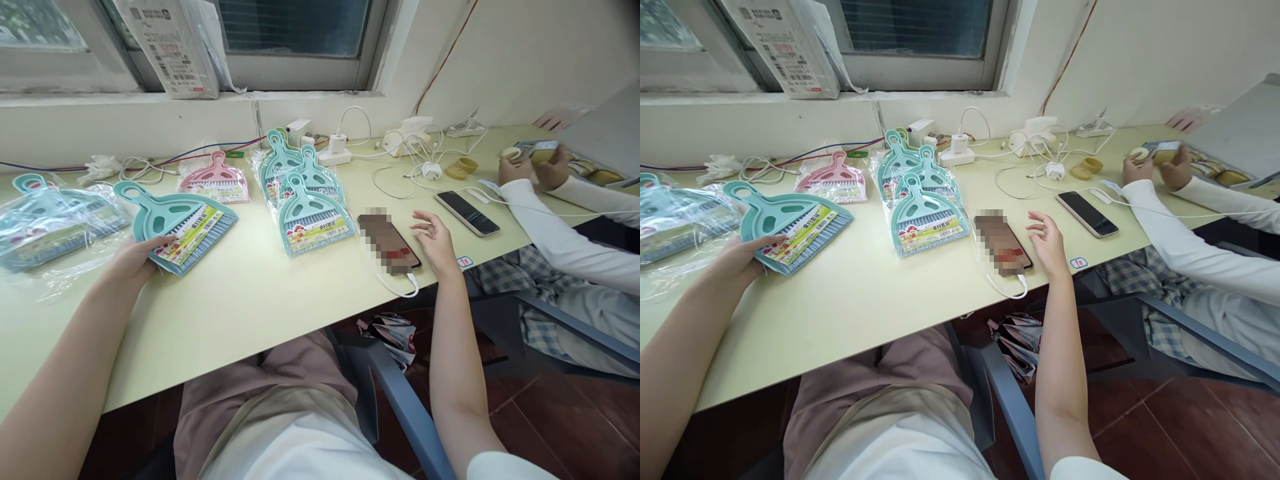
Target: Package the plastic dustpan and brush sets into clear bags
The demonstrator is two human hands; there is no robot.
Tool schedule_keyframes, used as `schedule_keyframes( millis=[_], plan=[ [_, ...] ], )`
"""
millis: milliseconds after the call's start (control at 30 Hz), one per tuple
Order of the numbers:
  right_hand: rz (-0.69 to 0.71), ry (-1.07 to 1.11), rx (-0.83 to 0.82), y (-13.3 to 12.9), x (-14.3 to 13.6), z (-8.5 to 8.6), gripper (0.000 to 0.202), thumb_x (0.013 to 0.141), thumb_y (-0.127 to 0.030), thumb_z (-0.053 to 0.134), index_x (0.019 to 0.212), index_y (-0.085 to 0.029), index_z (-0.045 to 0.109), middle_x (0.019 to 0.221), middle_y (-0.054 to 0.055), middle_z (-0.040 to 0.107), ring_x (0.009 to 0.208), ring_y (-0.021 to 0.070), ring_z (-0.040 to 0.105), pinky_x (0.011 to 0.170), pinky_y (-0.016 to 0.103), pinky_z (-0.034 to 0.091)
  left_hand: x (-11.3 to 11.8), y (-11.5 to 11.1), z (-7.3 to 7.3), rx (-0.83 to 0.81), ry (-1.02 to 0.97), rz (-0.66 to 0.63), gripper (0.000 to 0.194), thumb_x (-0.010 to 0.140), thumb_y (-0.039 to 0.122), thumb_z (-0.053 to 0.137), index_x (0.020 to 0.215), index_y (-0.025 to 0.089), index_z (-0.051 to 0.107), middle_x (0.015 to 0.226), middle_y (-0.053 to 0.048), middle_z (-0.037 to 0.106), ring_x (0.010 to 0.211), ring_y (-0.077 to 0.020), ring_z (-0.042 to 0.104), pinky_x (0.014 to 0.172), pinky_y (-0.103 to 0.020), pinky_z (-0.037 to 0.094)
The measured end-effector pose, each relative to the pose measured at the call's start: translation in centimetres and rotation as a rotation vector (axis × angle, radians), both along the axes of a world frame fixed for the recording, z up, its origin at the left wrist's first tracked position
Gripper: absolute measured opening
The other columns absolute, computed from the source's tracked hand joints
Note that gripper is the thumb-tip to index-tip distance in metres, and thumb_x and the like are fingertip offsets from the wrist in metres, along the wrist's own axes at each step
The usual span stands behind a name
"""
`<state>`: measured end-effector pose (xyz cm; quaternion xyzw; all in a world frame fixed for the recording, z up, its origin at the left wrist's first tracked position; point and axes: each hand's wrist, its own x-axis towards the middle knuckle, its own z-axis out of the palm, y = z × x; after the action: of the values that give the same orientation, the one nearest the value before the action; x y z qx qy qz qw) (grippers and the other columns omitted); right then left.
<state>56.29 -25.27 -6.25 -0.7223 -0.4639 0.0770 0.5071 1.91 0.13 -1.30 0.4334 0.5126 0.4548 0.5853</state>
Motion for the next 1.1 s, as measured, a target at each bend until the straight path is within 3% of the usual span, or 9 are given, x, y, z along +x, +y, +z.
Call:
schedule_keyframes(
  millis=[167,400,600,733,867,967,1100],
  plan=[
    [0.005,0.037,0.015,0.0,-0.1,0.1,0.053,0.073,-0.023,0.056,0.125,-0.031,0.056,0.132,0.007,0.058,0.104,0.0242,0.064,0.092,0.048,0.054,-0.4,0.5,-0.5,0.013,0.002,-0.015,0.065,0.057,-0.001,0.077,0.116,0.015,0.056,0.089,-0.006,0.074,0.066,-0.0193,0.072,0.057,-0.028,0.063],
    [0.008,0.065,0.023,-0.1,-0.7,0.6,0.050,0.074,-0.024,0.058,0.124,-0.031,0.057,0.129,0.006,0.061,0.104,0.0233,0.064,0.095,0.047,0.052,0.1,-0.1,0.1,-0.004,0.004,0.012,0.061,0.058,-0.003,0.074,0.114,0.016,0.057,0.085,-0.005,0.074,0.064,-0.0189,0.071,0.055,-0.029,0.062],
    [-0.017,0.176,-0.046,-0.4,-1.6,1.3,0.040,0.083,-0.040,0.055,0.121,-0.027,0.058,0.122,0.008,0.066,0.109,0.0237,0.065,0.100,0.046,0.050,-0.2,0.3,-0.5,0.012,-0.043,-0.008,0.055,0.056,-0.002,0.076,0.107,0.013,0.060,0.086,-0.006,0.074,0.067,-0.0186,0.071,0.059,-0.028,0.062],
    [-0.037,0.131,-0.222,-0.4,-2.8,2.5,0.049,0.083,-0.052,0.057,0.123,-0.023,0.057,0.116,0.011,0.069,0.115,0.0254,0.062,0.104,0.045,0.045,-0.5,0.5,-1.1,0.021,-0.034,0.005,0.055,0.055,-0.001,0.076,0.106,0.012,0.060,0.084,-0.006,0.073,0.065,-0.0179,0.070,0.056,-0.027,0.060],
    [-0.058,-0.058,-0.489,0.0,-5.4,4.7,0.067,0.082,-0.061,0.056,0.135,-0.021,0.049,0.124,0.014,0.065,0.113,0.0285,0.062,0.102,0.046,0.045,-0.3,0.1,-0.9,0.039,-0.042,0.007,0.061,0.055,-0.001,0.076,0.112,0.013,0.057,0.082,-0.005,0.073,0.066,-0.0179,0.069,0.056,-0.027,0.060],
    [-0.133,-0.271,-0.643,0.7,-7.6,5.8,0.078,0.080,-0.066,0.055,0.142,-0.020,0.041,0.128,0.017,0.062,0.120,0.0343,0.056,0.103,0.054,0.040,0.0,-0.2,-0.5,0.048,-0.027,-0.001,0.065,0.054,-0.001,0.076,0.113,0.014,0.056,0.081,-0.003,0.072,0.065,-0.0165,0.068,0.056,-0.025,0.058],
    [-0.251,-0.472,-0.740,1.6,-9.9,5.8,0.083,0.081,-0.068,0.052,0.145,-0.020,0.033,0.131,0.020,0.058,0.128,0.0408,0.045,0.101,0.069,0.028,0.1,-0.4,-0.3,0.053,-0.030,-0.011,0.068,0.052,0.001,0.077,0.115,0.016,0.055,0.083,-0.002,0.072,0.068,-0.0157,0.067,0.059,-0.025,0.057]
  ],
)
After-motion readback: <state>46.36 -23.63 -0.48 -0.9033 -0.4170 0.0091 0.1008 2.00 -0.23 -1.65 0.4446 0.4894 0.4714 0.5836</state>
